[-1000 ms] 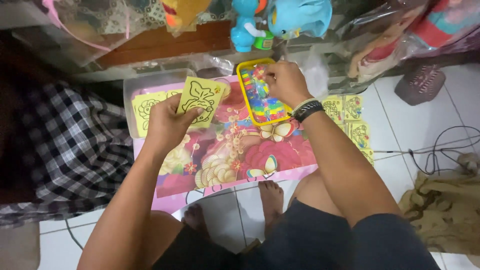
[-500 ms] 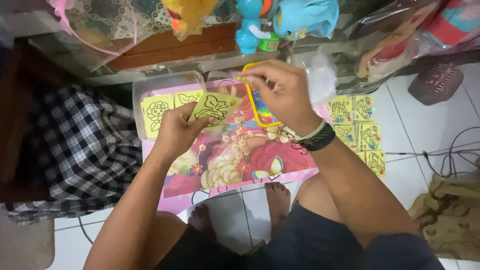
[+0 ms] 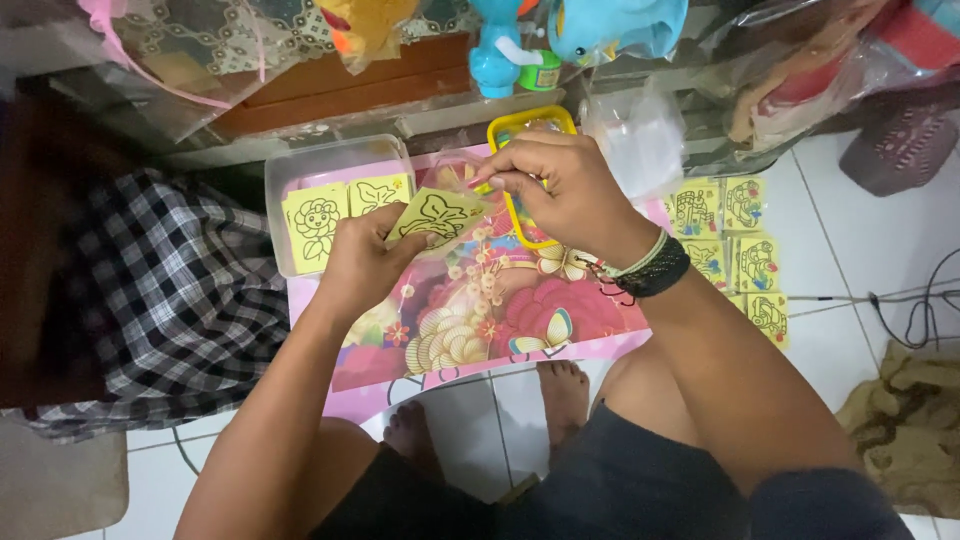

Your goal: The person places yellow stickers into small plastic bags by hand and seals the bags.

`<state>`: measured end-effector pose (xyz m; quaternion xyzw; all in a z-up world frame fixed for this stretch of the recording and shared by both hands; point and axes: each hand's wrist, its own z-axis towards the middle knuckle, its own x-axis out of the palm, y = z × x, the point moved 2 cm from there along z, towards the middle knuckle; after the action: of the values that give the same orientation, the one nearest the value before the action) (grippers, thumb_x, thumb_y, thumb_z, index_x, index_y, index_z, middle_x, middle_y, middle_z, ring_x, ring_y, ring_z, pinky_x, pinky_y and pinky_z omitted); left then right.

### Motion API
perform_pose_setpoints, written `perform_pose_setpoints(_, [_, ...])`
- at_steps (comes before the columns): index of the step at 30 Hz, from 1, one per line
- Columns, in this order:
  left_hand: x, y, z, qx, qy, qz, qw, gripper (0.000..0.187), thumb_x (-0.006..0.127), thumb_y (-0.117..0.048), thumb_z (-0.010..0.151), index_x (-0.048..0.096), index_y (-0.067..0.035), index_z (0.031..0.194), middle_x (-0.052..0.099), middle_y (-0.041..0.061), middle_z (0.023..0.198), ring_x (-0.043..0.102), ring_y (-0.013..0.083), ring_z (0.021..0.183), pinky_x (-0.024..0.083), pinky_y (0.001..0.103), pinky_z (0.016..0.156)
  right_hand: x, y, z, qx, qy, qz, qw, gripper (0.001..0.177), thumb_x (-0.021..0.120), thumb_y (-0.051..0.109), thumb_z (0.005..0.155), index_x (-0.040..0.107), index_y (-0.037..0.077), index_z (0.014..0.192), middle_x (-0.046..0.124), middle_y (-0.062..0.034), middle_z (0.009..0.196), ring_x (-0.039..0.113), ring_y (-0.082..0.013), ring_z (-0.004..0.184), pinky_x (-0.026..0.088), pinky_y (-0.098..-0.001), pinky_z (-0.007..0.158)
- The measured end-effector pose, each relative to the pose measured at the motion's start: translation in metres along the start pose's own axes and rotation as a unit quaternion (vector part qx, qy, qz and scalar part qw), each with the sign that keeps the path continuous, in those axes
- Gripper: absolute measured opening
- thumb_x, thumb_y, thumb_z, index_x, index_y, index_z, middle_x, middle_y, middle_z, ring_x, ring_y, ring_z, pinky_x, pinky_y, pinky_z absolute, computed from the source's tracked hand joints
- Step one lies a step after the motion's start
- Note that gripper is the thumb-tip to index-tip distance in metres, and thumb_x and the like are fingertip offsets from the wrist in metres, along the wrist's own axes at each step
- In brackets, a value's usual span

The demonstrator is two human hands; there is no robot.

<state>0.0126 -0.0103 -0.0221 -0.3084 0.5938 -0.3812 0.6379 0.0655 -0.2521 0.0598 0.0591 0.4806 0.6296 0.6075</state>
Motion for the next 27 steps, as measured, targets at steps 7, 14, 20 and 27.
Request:
perform_pose_setpoints(7, [0.002, 0.0, 0.001, 0.007, 0.001, 0.006, 1.0, 0.017, 0.082, -0.013, 0.082, 0.076, -0.013, 0.098, 0.076, 0.008, 0.078, 0.074, 0.0307, 0.077, 0.055, 0.039, 0.074, 0.003, -0.008, -0.004, -0.01, 0.025, -0.046, 0.999, 0.008, 0.069, 0.004, 0.1, 0.077, 0.006, 0.101, 0.07, -0.0125, 0.085, 0.069, -0.0347, 0.08, 0.053, -0.04, 0.075])
perform_pose_setpoints(14, [0.004, -0.003, 0.0, 0.013, 0.012, 0.003, 1.0, 0.012, 0.083, -0.015, 0.084, 0.075, -0.013, 0.093, 0.073, 0.008, 0.071, 0.067, 0.0233, 0.066, 0.054, 0.035, 0.07, 0.017, -0.007, -0.005, -0.009, 0.06, -0.058, 0.996, 0.012, 0.07, -0.005, 0.093, 0.078, 0.003, 0.097, 0.069, -0.0154, 0.081, 0.068, -0.0356, 0.077, 0.053, -0.0438, 0.075])
perform_pose_setpoints(20, [0.007, -0.005, -0.001, -0.01, 0.022, -0.055, 0.998, 0.01, 0.08, -0.01, 0.085, 0.075, -0.011, 0.094, 0.07, 0.006, 0.069, 0.06, 0.0138, 0.068, 0.053, 0.033, 0.069, 0.028, -0.017, -0.005, -0.01, 0.023, -0.089, 0.996, 0.006, 0.077, 0.007, 0.092, 0.073, 0.011, 0.095, 0.067, -0.0063, 0.082, 0.066, -0.0319, 0.084, 0.05, -0.0424, 0.081])
perform_pose_setpoints(27, [0.002, -0.001, 0.005, -0.034, 0.015, -0.201, 0.979, 0.018, 0.077, -0.001, 0.088, 0.072, 0.003, 0.105, 0.077, 0.014, 0.087, 0.068, 0.0157, 0.075, 0.058, 0.028, 0.069, 0.013, -0.007, 0.01, 0.027, -0.051, -0.03, 0.998, 0.011, 0.068, 0.011, 0.102, 0.076, 0.006, 0.095, 0.065, -0.0077, 0.099, 0.057, -0.0221, 0.088, 0.045, -0.0343, 0.081])
